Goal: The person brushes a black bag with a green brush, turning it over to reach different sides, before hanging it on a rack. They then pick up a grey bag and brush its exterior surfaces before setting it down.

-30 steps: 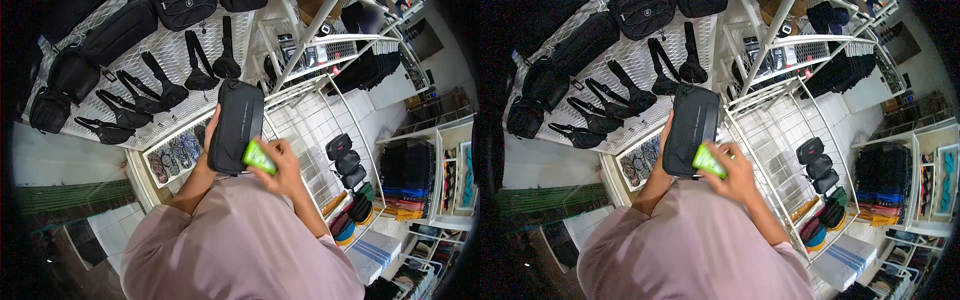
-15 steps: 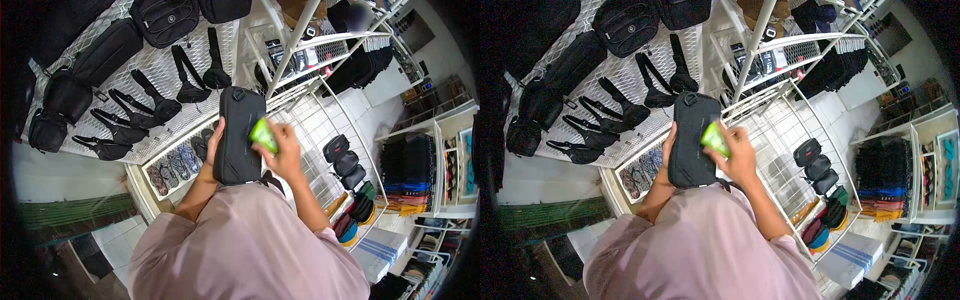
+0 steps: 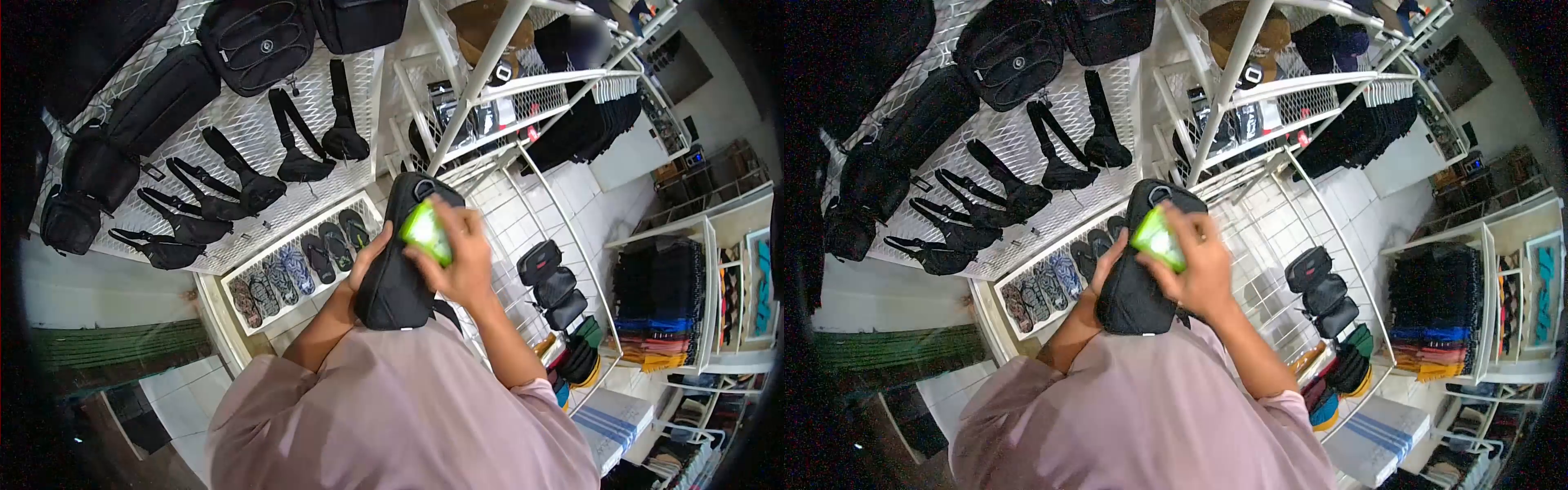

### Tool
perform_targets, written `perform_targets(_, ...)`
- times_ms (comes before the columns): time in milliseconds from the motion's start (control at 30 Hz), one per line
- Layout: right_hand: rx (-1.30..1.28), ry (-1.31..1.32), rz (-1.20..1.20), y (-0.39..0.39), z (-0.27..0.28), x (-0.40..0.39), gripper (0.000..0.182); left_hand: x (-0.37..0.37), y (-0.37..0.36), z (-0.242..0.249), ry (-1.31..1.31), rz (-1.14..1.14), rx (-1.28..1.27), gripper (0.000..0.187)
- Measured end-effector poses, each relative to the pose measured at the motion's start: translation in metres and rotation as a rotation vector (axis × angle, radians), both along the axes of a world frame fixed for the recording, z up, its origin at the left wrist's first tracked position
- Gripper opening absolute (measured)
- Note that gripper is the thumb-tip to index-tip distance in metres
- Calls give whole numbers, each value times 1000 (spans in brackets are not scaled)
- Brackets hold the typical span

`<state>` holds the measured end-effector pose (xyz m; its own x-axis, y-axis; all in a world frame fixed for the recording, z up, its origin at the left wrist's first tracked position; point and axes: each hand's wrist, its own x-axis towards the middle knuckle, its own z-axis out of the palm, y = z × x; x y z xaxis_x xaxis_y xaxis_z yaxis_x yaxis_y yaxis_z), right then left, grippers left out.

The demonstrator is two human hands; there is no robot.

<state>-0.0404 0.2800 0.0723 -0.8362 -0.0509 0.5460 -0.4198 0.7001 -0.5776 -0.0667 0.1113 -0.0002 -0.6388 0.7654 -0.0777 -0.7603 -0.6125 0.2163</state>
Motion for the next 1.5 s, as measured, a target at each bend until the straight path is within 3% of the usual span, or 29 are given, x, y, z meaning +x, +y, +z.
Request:
perform_targets(67, 136, 3, 107, 0, -4, 8, 74, -4, -2, 6, -24, -52, 15, 64)
perform_targets(200, -41, 53, -317, 30, -19, -29, 64, -1, 1, 10, -11, -15, -57, 66)
perform_targets(267, -42, -33, -283, 26, -10, -21, 64, -8, 2, 13, 4, -36, -83, 66)
perform_targets(333, 15, 95, -32, 7, -6, -5, 69, -6, 7, 15, -17, 14, -55, 66)
perform_targets(400, 72, -5, 89, -3, -13, 14, 71, -13, 4, 13, 43, -18, -40, 67)
perform_targets(467, 86, -4, -71, 8, -13, 4, 69, -15, 1, 7, 14, -83, 41, 70)
perform_targets(567, -170, -2, -398, 28, -36, -24, 68, -12, -1, 9, 36, -59, -139, 72)
perform_targets(600, -171, 6, -400, 27, -39, -17, 68, -12, 1, 10, 44, -60, -138, 72)
perform_targets(733, -4, -92, 76, -10, -25, 35, 72, -17, 4, -8, 20, -59, -53, 68)
perform_targets(800, 72, -62, 91, -1, -23, 29, 71, -23, -1, -17, 13, -64, -55, 67)
perform_targets(933, -122, 9, -389, 22, -36, -11, 70, -11, -6, 13, 67, -80, -206, 68)
perform_targets(1067, 19, -61, 32, -12, -2, 26, 73, -7, -6, 11, 19, -98, -124, 67)
perform_targets(1133, 111, 10, 17, -9, -3, 23, 71, -4, -11, 3, 14, -114, -94, 68)
perform_targets(1267, -95, -25, -400, -2, -2, -5, 68, 7, -20, 14, 80, -128, -170, 71)
perform_targets(1333, -59, -44, -317, -21, 4, 15, 69, 10, -24, 16, 127, -60, -175, 70)
perform_targets(1400, 23, -66, -85, -42, 3, 40, 74, 12, -34, 17, 94, -49, -172, 69)
perform_targets(1500, 42, 2, -182, -35, -3, 37, 72, 14, -43, 16, 73, -97, -54, 69)
